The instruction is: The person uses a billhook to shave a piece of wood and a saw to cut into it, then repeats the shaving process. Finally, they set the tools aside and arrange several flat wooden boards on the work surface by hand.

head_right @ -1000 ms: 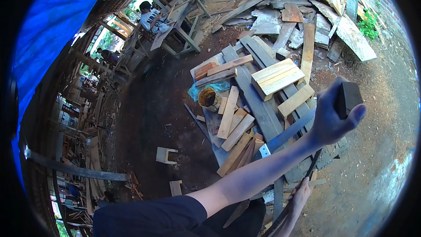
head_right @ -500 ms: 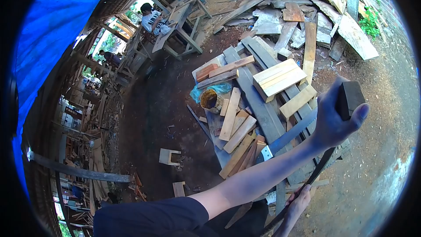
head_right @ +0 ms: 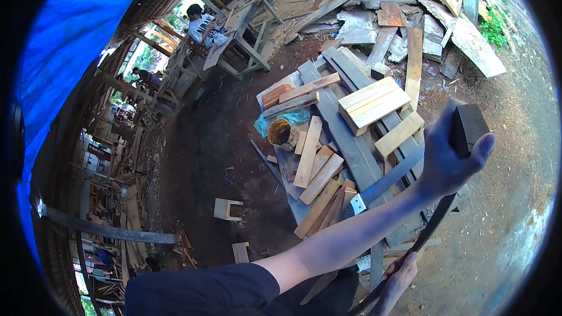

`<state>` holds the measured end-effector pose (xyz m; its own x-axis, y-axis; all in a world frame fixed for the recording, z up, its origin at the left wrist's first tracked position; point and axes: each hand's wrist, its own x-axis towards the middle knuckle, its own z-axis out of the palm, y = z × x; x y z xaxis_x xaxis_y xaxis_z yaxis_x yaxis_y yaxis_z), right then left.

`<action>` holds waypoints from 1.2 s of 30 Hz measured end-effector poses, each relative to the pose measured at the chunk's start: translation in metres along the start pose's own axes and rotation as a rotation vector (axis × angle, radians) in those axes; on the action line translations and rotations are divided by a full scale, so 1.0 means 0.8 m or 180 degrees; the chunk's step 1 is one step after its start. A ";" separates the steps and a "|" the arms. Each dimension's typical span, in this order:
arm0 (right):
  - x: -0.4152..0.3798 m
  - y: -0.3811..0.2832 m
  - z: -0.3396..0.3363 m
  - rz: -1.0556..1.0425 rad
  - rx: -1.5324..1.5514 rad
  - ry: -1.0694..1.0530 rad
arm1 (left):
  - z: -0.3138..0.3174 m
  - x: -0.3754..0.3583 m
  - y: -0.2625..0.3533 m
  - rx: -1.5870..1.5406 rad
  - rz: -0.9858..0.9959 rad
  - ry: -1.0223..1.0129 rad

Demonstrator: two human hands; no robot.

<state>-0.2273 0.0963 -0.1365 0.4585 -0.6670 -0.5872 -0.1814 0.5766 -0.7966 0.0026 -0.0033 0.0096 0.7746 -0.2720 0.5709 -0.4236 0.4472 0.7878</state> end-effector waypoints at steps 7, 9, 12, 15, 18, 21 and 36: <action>0.002 0.023 0.003 -0.0067 -0.0488 0.0167 | -0.011 0.004 0.002 -0.0036 0.0081 0.0090; 0.018 0.038 -0.001 0.0378 -0.0346 0.0195 | -0.012 0.004 -0.005 0.0022 0.0069 0.0335; 0.005 0.016 0.003 0.0265 -0.0772 0.0298 | -0.012 -0.001 -0.039 -0.1802 -0.0004 0.0299; -0.014 0.000 0.020 -0.0587 -0.1233 0.0183 | -0.023 0.014 0.002 -0.1036 -0.0647 0.0543; 0.000 0.012 0.042 -0.0658 -0.1120 0.0413 | -0.036 0.030 0.003 0.0417 -0.0314 0.0505; 0.009 0.005 0.028 -0.0419 -0.1369 0.0464 | -0.043 0.029 0.017 0.0287 -0.0661 0.0650; -0.005 0.006 0.030 -0.0831 -0.1564 0.0238 | -0.042 0.029 0.024 0.0303 -0.0662 0.0345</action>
<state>-0.2089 0.1132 -0.1339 0.4829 -0.8001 -0.3559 -0.4625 0.1121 -0.8795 0.0283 0.0276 0.0302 0.8934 -0.2546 0.3702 -0.2882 0.3073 0.9069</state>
